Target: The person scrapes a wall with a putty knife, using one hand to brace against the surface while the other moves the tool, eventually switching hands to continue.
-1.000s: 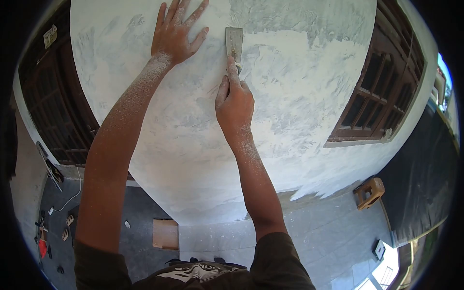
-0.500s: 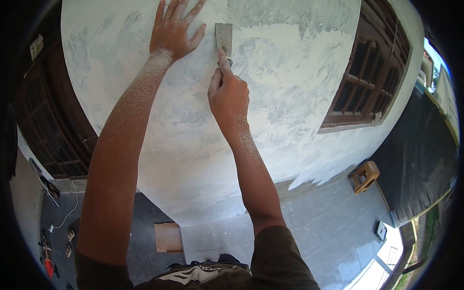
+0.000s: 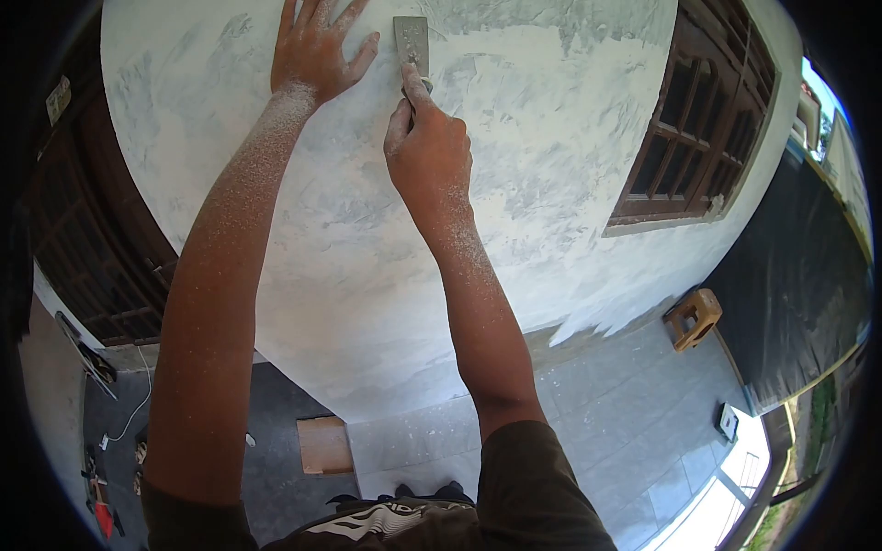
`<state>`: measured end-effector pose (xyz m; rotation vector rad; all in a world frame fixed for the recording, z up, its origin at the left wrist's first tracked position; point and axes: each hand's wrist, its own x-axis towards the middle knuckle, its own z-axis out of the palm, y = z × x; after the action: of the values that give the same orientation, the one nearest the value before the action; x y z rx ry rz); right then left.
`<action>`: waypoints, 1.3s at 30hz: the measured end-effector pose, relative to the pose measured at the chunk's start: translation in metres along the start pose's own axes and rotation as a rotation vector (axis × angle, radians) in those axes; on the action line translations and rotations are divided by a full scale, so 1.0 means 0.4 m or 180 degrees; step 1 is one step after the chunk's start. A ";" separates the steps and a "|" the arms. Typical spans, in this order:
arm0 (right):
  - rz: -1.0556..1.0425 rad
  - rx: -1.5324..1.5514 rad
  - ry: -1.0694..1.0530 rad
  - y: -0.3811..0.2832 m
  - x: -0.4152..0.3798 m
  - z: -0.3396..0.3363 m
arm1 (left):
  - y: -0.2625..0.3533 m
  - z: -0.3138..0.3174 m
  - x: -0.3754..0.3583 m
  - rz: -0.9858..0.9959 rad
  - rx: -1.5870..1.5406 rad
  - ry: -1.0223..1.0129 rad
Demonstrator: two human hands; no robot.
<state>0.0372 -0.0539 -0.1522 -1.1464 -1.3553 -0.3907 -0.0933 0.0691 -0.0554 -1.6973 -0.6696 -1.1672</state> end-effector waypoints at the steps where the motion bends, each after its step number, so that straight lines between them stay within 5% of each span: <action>1: 0.0065 -0.0066 -0.0068 -0.003 -0.007 -0.006 | -0.002 0.000 0.001 0.0003 -0.0008 0.0020; 21: 0.0017 -0.0064 -0.0361 0.030 -0.023 -0.010 | -0.003 -0.002 0.004 -0.0062 0.0307 -0.0034; 29: 0.0197 -0.0202 -0.0383 -0.013 0.012 -0.023 | 0.044 -0.003 0.024 -0.0931 0.0157 0.0152; 39: 0.0075 -0.0126 -0.0095 -0.003 -0.016 0.002 | 0.040 0.022 0.021 -0.0882 0.0108 0.0318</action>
<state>0.0343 -0.0560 -0.1575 -1.2040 -1.3639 -0.3862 -0.0732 0.0701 -0.0551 -1.5399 -0.8770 -1.4152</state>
